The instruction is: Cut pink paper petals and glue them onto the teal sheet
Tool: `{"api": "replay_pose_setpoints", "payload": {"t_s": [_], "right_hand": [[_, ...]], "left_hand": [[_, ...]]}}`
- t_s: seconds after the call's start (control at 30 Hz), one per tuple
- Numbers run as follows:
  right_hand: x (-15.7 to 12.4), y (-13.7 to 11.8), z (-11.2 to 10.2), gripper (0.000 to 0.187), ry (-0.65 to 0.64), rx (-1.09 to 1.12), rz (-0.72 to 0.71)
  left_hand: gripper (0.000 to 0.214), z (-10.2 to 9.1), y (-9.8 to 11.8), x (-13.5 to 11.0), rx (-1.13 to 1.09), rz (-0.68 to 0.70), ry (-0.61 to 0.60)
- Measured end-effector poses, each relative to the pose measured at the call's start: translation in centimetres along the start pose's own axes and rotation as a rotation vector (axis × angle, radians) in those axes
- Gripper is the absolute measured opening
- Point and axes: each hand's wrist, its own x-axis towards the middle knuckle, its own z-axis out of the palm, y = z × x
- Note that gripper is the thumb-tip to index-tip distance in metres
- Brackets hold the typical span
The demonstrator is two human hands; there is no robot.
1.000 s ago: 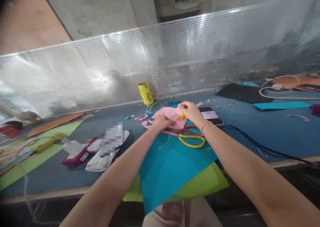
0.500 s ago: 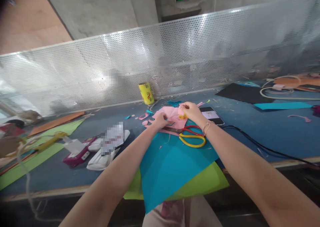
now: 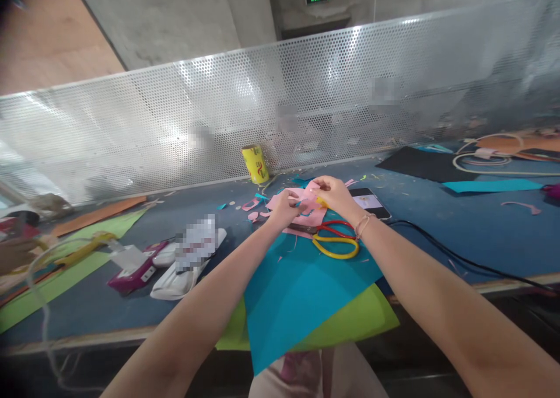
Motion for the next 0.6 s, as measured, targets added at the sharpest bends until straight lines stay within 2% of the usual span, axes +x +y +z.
{"api": "replay_pose_setpoints", "payload": {"t_s": [0.17,0.6], "right_hand": [[0.2,1.3,0.1,0.024,-0.078,-0.003,-0.031],[0.4,1.8,0.2,0.024,-0.064,-0.086,-0.083]], "left_hand": [[0.032,0.1,0.7,-0.4,-0.069,-0.03,-0.021],[0.029,0.2,0.7,-0.4,-0.185,-0.066,-0.022]]}}
